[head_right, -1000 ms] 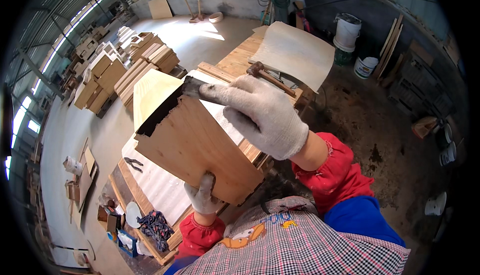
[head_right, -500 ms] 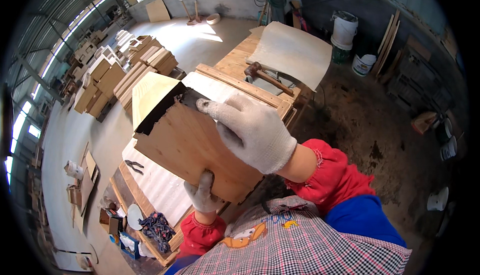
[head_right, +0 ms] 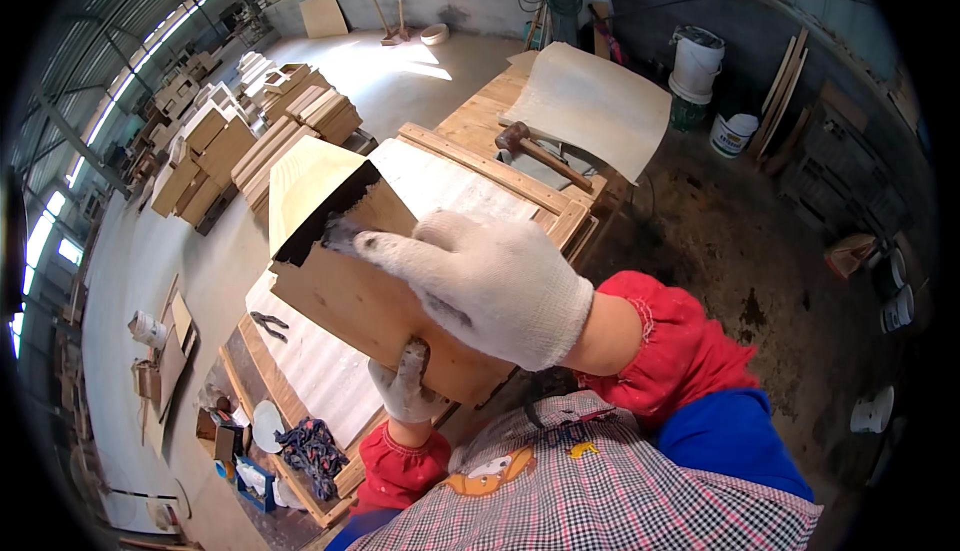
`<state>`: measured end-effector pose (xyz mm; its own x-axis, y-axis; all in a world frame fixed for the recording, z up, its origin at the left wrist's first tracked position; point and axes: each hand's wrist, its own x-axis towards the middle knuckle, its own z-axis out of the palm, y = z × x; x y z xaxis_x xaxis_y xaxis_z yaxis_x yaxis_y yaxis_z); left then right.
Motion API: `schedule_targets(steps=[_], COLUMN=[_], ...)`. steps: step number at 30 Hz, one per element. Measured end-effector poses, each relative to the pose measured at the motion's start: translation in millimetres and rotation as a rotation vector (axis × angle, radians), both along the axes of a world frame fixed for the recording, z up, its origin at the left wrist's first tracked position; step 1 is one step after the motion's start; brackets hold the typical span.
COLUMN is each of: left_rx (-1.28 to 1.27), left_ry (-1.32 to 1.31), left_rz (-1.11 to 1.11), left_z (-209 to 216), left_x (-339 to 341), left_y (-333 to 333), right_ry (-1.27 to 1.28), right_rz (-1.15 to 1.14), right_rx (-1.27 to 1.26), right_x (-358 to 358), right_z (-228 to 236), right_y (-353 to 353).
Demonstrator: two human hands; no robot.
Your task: The person applies a dark filler to the corners and joints of a rectangular wooden frame using a small scraper.
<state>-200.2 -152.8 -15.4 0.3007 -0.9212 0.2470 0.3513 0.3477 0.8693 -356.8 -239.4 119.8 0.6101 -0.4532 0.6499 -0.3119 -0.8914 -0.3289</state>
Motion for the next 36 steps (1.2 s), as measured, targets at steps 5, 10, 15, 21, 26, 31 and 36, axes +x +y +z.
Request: schedule_targets(steps=[5,10,15,21,26,31,36], left_rx=[0.014,0.001,-0.005,0.027,-0.007,-0.036,0.044], left_ry=[0.044,0.154,0.125,0.051,0.044,-0.409,0.064], left_rz=[0.017,0.023,-0.005,-0.038,-0.042,0.019,-0.026], left_z=[-9,9,12,1,-8,-17,6], left_x=[7,5,14,25,25,35,18], left_y=[5,5,12,14,15,10,14], right_ry=[0.218,0.143,0.184,0.275,0.394,0.470,0.468], right_rz=[-0.106,-0.110,-0.010,-0.180,0.032,0.023,-0.123], right_rx=[-0.273,-0.204,-0.131,-0.384,-0.427,-0.534,-0.527], right_x=[-19,-38,-24,-18,7,25,2], right_z=[34,35,43,55,70,74,75], right_y=[-29,-50,-36,-26,-9,-2,-10])
